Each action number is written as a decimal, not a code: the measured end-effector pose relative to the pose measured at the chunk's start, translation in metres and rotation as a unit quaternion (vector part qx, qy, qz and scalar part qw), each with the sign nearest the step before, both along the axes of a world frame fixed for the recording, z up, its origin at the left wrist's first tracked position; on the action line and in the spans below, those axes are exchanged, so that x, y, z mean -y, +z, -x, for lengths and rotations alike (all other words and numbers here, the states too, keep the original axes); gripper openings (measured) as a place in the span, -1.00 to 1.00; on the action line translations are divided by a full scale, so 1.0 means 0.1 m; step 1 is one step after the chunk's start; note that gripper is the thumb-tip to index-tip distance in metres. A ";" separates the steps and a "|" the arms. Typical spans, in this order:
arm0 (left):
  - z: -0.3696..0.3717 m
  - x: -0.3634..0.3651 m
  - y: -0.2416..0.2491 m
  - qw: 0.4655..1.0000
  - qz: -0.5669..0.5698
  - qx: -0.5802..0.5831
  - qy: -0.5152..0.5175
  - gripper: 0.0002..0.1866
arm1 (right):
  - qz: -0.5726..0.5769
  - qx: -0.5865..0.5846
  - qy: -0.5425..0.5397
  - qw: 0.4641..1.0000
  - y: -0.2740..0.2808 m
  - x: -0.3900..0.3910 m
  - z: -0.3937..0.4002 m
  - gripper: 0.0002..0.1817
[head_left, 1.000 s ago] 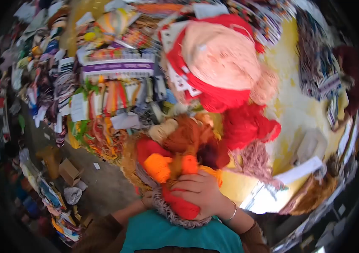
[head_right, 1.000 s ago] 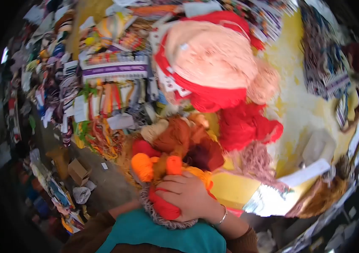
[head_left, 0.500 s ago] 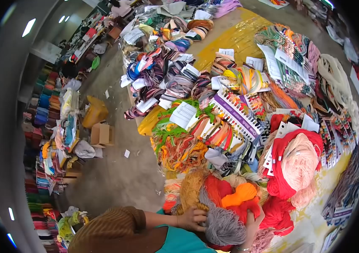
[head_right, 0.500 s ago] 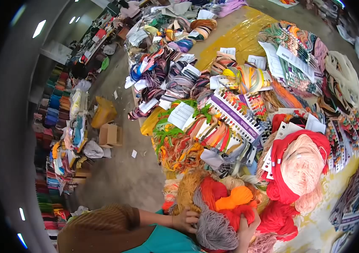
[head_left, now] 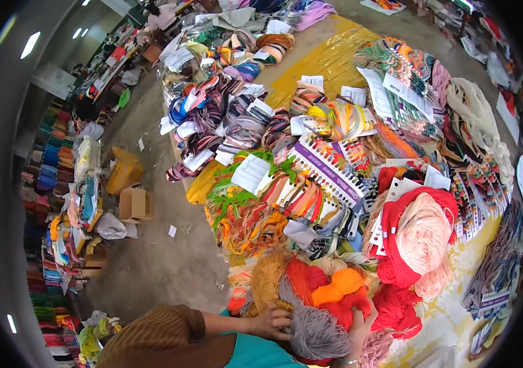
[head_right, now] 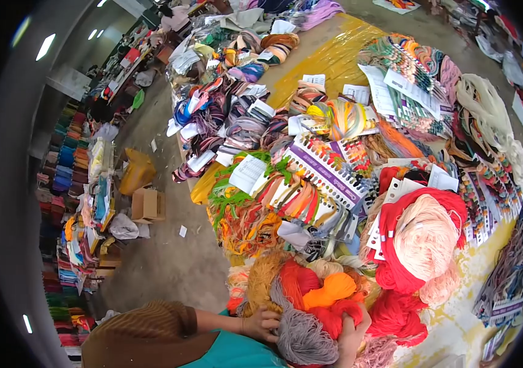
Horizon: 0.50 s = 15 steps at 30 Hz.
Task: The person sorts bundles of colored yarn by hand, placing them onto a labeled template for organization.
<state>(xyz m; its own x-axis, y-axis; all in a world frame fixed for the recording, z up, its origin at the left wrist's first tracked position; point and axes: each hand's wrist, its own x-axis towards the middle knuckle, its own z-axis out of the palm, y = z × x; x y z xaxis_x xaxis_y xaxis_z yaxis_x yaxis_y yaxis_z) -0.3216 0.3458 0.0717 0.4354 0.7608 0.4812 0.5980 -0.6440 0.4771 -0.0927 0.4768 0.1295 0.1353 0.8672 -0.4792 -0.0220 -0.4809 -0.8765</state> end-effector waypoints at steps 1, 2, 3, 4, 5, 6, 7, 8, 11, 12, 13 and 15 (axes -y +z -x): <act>-0.01 -0.01 0.02 1.000 0.002 0.002 0.005 -0.55 | -0.004 0.000 -0.003 1.000 0.01 0.00 0.01 -0.83; -0.01 -0.02 0.03 1.000 0.003 0.005 0.009 -0.55 | -0.003 0.001 -0.010 1.000 0.02 0.00 0.02 -0.83; -0.01 -0.01 0.03 1.000 0.005 0.006 0.012 -0.56 | -0.002 0.002 -0.015 1.000 0.02 0.00 0.02 -0.83; 0.00 -0.01 0.02 1.000 0.002 0.007 0.010 -0.56 | -0.005 0.003 -0.017 1.000 0.01 -0.01 0.02 -0.83; 0.00 0.00 0.02 1.000 0.010 0.000 0.006 -0.56 | -0.016 -0.015 -0.014 1.000 -0.01 -0.01 0.02 -0.83; 0.01 0.01 0.02 1.000 0.017 -0.007 0.003 -0.56 | -0.027 -0.034 -0.011 0.999 -0.02 -0.01 0.01 -0.83; 0.01 0.01 0.03 1.000 0.016 -0.006 0.001 -0.56 | -0.029 -0.033 -0.013 0.999 -0.01 0.00 0.01 -0.83; 0.01 0.01 0.03 1.000 0.024 -0.005 -0.002 -0.57 | -0.027 -0.030 -0.015 0.999 0.00 -0.01 0.02 -0.83; 0.00 0.06 -0.05 1.000 0.018 0.002 0.002 -0.58 | -0.024 -0.042 -0.014 0.999 0.06 -0.02 0.02 -0.82; 0.00 0.06 -0.06 1.000 0.009 0.007 0.014 -0.58 | -0.018 -0.058 -0.007 0.998 0.07 -0.03 0.01 -0.81; 0.00 0.08 -0.06 1.000 0.012 0.006 0.016 -0.58 | -0.008 -0.059 -0.022 0.998 0.03 -0.01 0.00 -0.81; 0.00 0.09 -0.07 1.000 0.012 0.004 0.013 -0.58 | -0.012 -0.038 -0.036 0.999 0.00 0.01 0.03 -0.81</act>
